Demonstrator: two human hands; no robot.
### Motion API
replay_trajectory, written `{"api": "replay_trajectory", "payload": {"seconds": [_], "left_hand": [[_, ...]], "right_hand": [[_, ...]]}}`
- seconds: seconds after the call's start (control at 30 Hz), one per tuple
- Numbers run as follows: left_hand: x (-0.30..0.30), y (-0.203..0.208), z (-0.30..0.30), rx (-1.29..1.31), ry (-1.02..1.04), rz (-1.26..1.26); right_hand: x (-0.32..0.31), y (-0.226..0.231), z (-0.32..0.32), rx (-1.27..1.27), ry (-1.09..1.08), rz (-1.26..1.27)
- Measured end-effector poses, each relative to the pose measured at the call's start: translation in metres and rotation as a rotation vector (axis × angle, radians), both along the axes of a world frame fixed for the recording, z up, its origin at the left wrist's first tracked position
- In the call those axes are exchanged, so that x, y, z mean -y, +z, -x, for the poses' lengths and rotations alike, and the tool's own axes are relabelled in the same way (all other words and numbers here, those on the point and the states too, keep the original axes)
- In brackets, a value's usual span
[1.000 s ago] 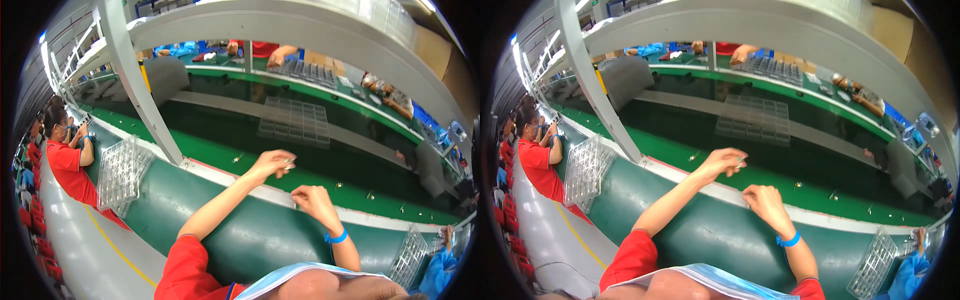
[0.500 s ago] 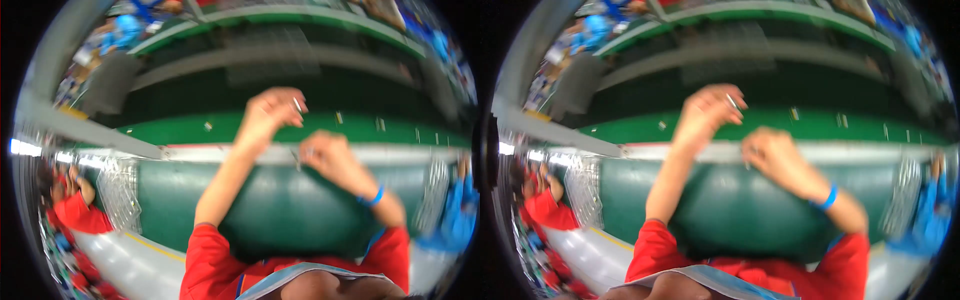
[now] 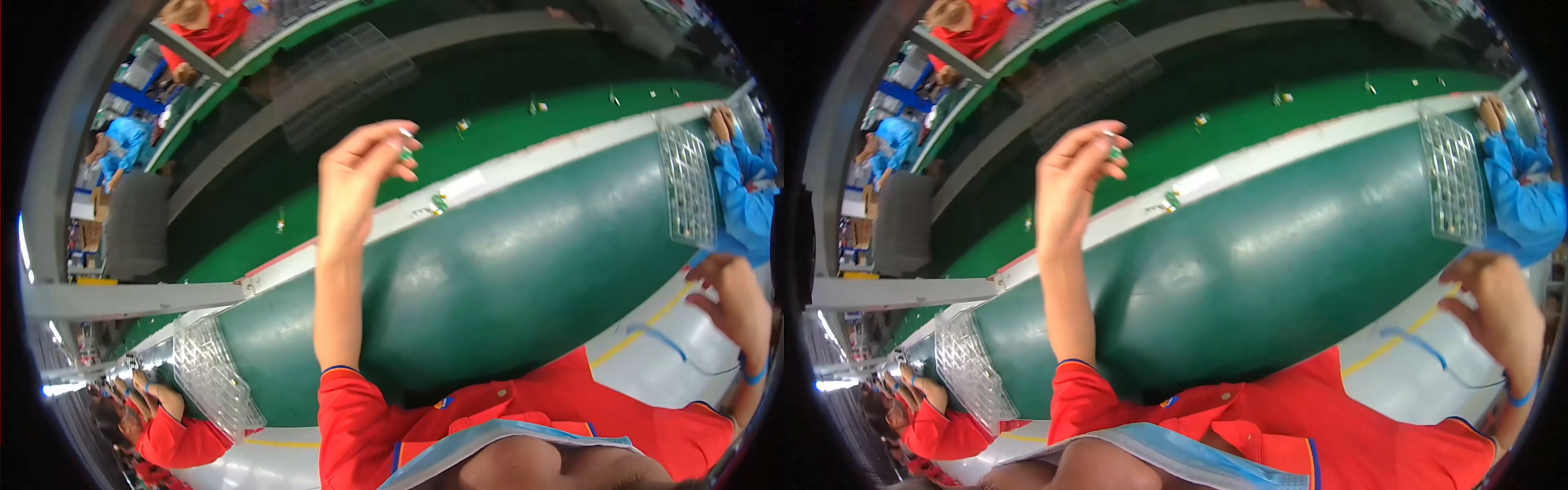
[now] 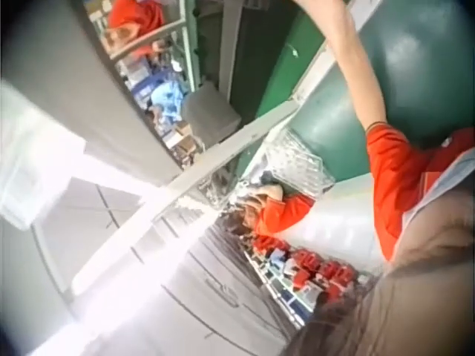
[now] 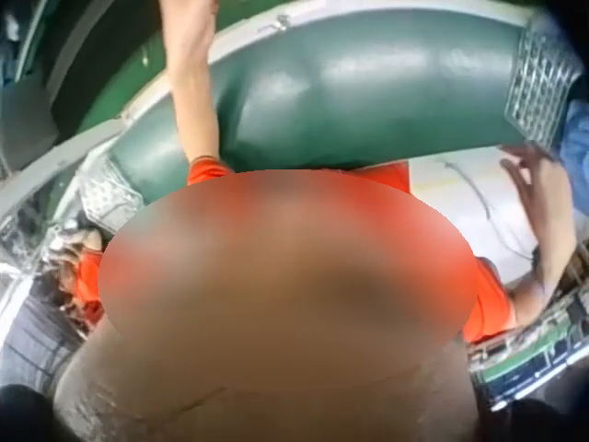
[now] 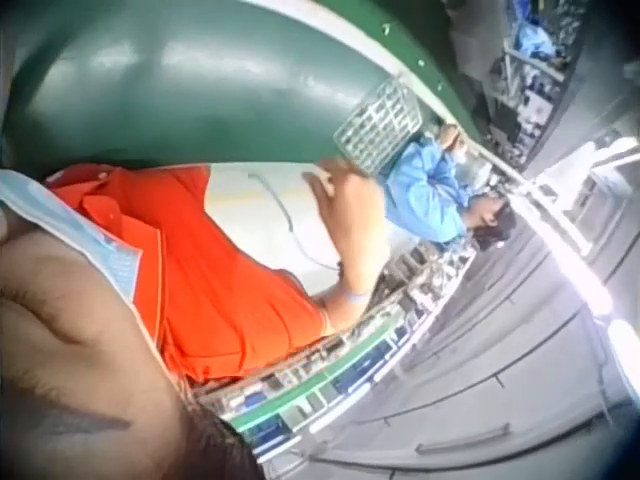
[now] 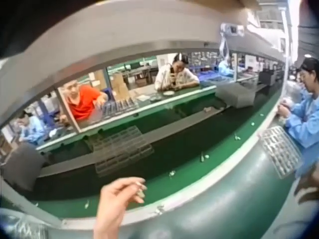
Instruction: The person assembles small electronic components by hand on a factory production line, connecting plastic connectors to the electronic components.
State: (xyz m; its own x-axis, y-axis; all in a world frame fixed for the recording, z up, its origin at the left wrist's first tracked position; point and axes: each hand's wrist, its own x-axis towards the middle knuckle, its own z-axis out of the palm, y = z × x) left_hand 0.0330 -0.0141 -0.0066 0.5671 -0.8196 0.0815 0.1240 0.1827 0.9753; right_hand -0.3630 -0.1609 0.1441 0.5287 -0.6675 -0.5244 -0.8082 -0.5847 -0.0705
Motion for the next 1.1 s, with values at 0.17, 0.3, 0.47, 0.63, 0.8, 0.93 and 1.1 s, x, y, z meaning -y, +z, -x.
{"api": "replay_trajectory", "payload": {"seconds": [0.17,0.3,0.47,0.63,0.8,0.93,1.1], "left_hand": [[-0.016,-0.006,0.002,0.048,-0.078,-0.089],[-0.013,0.0,0.017,0.059,-0.008,-0.02],[-0.015,0.001,0.006,0.064,0.131,-0.008],[-0.009,-0.007,-0.011,0.104,0.11,-0.071],[-0.003,-0.004,-0.011,0.075,0.122,-0.123],[-0.005,-0.004,-0.012,0.076,0.134,-0.074],[-0.01,-0.011,-0.011,0.126,0.157,-0.099]], "right_hand": [[-0.008,-0.065,-0.099,0.555,0.712,0.036],[-0.024,-0.088,-0.198,1.175,0.682,0.231],[-0.025,-0.118,-0.275,1.414,0.713,0.019],[-0.021,-0.13,-0.292,1.487,0.801,0.069],[-0.011,-0.139,-0.296,1.39,0.756,0.066],[-0.014,-0.137,-0.295,1.398,0.708,0.011],[-0.024,-0.14,-0.292,1.418,0.749,0.053]]}}
